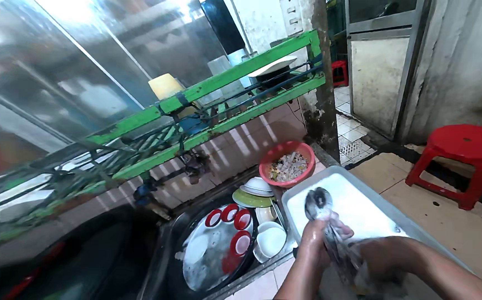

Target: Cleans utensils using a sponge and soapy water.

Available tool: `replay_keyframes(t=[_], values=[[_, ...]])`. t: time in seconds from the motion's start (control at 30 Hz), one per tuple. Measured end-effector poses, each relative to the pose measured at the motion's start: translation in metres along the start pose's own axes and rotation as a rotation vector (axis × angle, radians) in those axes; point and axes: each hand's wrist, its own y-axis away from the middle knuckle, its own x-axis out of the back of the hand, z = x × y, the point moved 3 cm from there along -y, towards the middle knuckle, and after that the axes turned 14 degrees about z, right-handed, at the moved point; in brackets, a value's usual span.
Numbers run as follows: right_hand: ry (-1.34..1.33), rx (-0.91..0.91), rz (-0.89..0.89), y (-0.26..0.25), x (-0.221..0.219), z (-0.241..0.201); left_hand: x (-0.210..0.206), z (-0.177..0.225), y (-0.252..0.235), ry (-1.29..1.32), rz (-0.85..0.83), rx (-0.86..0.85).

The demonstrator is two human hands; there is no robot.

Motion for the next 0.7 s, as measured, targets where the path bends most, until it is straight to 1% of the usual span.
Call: replay_keyframes(t=[0.07,0.13,0.17,0.23,0.3,0.37,0.47,0.57,0.6,0.63,0.7], values=[[-0.046,-0.040,0.051,0.003,-0.001,0.016,0.003,0.001,-0.010,0.072,0.152,0.020],[-0.100,-0.133,0.227,0.002,0.015,0.038,0.007,-0.001,-0.014,0.030,0.218,0.057],[-0.176,-0.195,0.353,0.008,0.029,0.043,0.007,-0.003,-0.014,0.001,0.212,0.097],[-0.486,-0.305,0.621,0.021,0.053,0.046,0.002,-0.005,-0.008,-0.065,0.187,0.159],[-0.763,-0.316,0.789,0.029,0.065,0.036,-0.003,-0.005,-0.003,-0.114,0.128,0.168],[-0.869,-0.257,0.834,0.025,0.061,0.027,-0.004,-0.004,0.001,-0.144,0.088,0.144],[-0.834,-0.214,0.861,0.013,0.051,0.022,-0.005,-0.002,0.006,-0.169,0.022,0.137],[-1.024,-0.216,1.015,0.010,0.054,0.027,0.000,0.002,0.011,-0.160,-0.114,0.147],[-1.094,-0.192,1.029,0.012,0.057,0.028,0.002,0.003,0.012,-0.125,-0.163,0.142],[-1.161,-0.149,0.999,0.016,0.060,0.030,0.003,0.004,0.013,-0.078,-0.212,0.140],[-1.277,-0.018,0.859,0.020,0.060,0.032,0.005,0.006,0.015,0.010,-0.342,0.144]])
